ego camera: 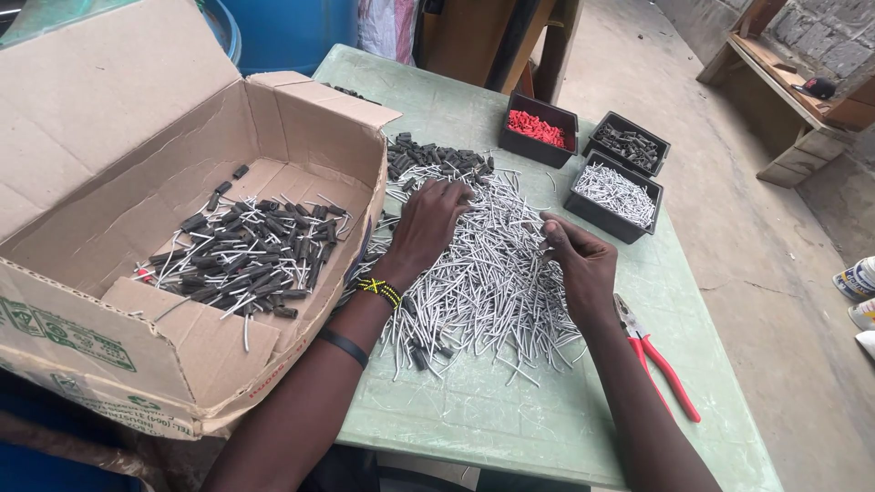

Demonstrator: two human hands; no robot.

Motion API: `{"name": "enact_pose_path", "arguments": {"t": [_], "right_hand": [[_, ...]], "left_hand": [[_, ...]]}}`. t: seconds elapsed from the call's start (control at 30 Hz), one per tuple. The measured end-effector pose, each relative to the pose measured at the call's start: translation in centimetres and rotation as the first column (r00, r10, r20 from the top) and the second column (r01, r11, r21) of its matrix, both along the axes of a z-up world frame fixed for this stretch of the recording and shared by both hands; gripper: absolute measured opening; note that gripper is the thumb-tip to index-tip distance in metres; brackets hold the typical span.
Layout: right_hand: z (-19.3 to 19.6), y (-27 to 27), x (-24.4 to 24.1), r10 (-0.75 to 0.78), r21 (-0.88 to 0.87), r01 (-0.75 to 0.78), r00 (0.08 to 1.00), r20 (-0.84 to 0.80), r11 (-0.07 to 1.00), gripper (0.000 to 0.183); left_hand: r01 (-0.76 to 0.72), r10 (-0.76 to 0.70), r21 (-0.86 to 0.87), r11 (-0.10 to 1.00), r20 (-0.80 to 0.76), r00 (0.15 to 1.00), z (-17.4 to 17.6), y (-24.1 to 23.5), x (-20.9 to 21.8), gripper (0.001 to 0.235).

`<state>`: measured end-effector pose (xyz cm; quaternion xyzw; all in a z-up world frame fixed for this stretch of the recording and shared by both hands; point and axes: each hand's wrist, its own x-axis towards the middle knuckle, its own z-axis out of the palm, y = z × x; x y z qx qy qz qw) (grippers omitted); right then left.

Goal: Sorting and assembling electronic components by fitting sleeves onto leads and placing them in a box

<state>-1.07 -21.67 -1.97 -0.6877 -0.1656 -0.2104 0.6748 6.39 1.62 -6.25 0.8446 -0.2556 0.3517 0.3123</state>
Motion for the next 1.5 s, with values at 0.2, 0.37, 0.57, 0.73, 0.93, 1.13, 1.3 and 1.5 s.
{"name": "enact_pose_path", "arguments": {"t": [0.2, 0.37, 0.57, 0.73, 0.93, 1.13, 1.3, 1.5], "right_hand": [[-0.7, -0.9, 1.0, -0.047, -0.042, 0.048, 0.999, 0.016, 0.998, 0.029], [-0.6, -1.0, 0.9, -0.059, -0.036, 0.060, 0.997, 0.041, 0.998, 0.029], [-0.5, -0.6, 0.5, -0.056, -0.073, 0.058, 0.998, 0.040, 0.996, 0.029], [-0.1, -0.6, 0.3, -0.058, -0.060, 0.061, 0.996, 0.064, 0.996, 0.028], [-0.5, -0.5, 0.7, -0.060, -0.063, 0.064, 0.996, 0.069, 0.996, 0.027], [-0.4, -0.6, 0.4, -0.075, -0.079, 0.083, 0.992, 0.097, 0.993, 0.025], [0.0, -0.6, 0.2, -0.110, -0.105, 0.125, 0.984, 0.138, 0.987, 0.025], [0.3, 0.6, -0.7, -0.087, -0.229, 0.122, 0.984, 0.159, 0.966, 0.020]], "left_hand": [[0.218, -0.198, -0.133, 0.967, 0.147, 0.969, 1.9, -2.3, -2.6, 0.019], [0.277, -0.248, -0.166, 0.947, 0.176, 0.953, 4.4, -2.2, -5.4, 0.012], [0.304, -0.274, -0.198, 0.932, 0.166, 0.947, 4.7, -2.2, -6.1, 0.011], [0.311, -0.283, -0.185, 0.932, 0.164, 0.945, 4.3, -2.5, -6.0, 0.012], [0.284, -0.254, -0.173, 0.943, 0.175, 0.951, 4.0, -2.4, -5.9, 0.010], [0.293, -0.266, -0.160, 0.943, 0.174, 0.948, 4.0, -2.8, -6.5, 0.009], [0.286, -0.257, -0.167, 0.943, 0.175, 0.950, 4.2, -2.6, -6.8, 0.007], [0.299, -0.272, -0.131, 0.945, 0.190, 0.944, 3.9, -3.0, -6.6, 0.009]]}}
